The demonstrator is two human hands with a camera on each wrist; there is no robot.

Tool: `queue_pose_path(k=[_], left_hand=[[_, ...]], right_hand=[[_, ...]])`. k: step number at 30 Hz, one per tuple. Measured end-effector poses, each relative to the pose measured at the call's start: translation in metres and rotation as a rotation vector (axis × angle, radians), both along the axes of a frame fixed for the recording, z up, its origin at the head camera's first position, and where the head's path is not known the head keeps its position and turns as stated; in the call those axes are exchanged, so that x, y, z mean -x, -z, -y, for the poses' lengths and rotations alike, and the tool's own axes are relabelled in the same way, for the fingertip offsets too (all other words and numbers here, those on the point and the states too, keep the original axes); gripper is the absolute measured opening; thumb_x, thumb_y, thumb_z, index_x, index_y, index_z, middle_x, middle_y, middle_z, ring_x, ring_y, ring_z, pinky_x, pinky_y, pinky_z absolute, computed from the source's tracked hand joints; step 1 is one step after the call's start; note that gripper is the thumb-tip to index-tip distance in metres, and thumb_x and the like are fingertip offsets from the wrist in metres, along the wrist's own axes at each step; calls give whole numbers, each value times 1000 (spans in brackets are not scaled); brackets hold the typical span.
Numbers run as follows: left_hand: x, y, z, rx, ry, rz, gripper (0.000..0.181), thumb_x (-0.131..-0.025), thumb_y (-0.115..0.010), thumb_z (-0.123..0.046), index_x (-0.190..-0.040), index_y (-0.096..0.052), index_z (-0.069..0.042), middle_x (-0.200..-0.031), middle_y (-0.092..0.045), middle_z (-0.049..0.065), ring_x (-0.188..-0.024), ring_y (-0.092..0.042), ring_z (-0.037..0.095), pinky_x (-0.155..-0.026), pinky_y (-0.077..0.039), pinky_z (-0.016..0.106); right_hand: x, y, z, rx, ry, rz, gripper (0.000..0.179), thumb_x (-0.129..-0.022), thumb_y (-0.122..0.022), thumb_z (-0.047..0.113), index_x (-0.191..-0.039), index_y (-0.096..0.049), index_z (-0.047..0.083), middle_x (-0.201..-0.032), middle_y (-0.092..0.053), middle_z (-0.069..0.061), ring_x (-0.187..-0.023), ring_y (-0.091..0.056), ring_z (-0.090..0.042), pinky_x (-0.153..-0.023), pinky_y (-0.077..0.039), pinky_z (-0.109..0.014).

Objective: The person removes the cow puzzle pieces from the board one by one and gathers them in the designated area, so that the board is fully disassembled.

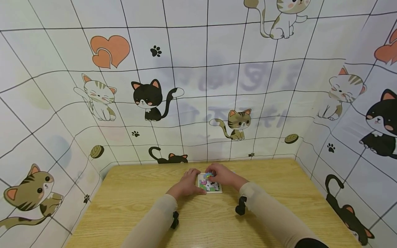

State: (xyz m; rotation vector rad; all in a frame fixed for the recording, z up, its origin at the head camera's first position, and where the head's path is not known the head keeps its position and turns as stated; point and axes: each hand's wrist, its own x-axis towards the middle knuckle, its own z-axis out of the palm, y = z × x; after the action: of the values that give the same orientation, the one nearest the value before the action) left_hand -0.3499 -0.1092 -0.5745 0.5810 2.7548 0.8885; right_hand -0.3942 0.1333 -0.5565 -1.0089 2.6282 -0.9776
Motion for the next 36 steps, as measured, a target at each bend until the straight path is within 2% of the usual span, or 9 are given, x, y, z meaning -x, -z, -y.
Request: queue_pose_path(k=[7, 11, 13, 19, 28, 36], left_hand=[[2, 1, 0, 3, -8, 6, 97, -87, -95, -51, -159, -47, -6, -164, -43, 12, -148, -41, 35, -126, -36, 57], [2, 0, -1, 10, -6, 3, 98, -88, -95, -51, -160, -46, -6, -164, -43, 12, -149, -41, 35, -126, -36, 57], [1, 0, -1, 12, -4, 0, 98, -88, -95, -51, -160, -46, -6, -164, -43, 12, -149, -41, 36, -125, -36, 56], [-1, -2, 0, 11, -3, -2, 98, -88, -95, -50, -160, -46, -6, -165, -42, 13, -148, -42, 36, -125, -37, 56], [-2, -4, -1, 4, -8, 2, 96, -89, -96, -45, -160, -45, -4, -164, -42, 14, -147, -42, 37, -125, -35, 59], [-3, -4, -2, 0, -15, 11, 99, -87, -97, -46, -160, -46, -4, -164, -42, 13, -148, -41, 37, -126, -35, 57]], right_hand=[[-1, 0, -9, 25, 7, -27, 27, -102, -77, 8, -128, -75, 2, -115, -66, -6, -95, -61, -15, -82, -57, -35], [-1, -1, -16, 29, 19, -8, 27, -103, -77, 8, -130, -76, 3, -115, -66, -4, -97, -62, -14, -85, -58, -36], [0, -3, -19, 35, 23, -3, 27, -104, -78, 9, -130, -76, 2, -116, -67, -4, -96, -63, -14, -82, -58, -36], [-2, -9, -30, 57, 45, -6, 28, -104, -78, 9, -130, -76, -1, -122, -70, -8, -94, -63, -15, -80, -58, -34], [-5, -16, -46, 61, 57, -56, 27, -103, -77, 7, -129, -75, -1, -119, -69, -8, -97, -63, -18, -82, -57, -37], [-6, -20, -63, 60, 91, -36, 31, -104, -78, 10, -133, -75, -1, -119, -68, -8, -98, -60, -17, -80, -55, -35]])
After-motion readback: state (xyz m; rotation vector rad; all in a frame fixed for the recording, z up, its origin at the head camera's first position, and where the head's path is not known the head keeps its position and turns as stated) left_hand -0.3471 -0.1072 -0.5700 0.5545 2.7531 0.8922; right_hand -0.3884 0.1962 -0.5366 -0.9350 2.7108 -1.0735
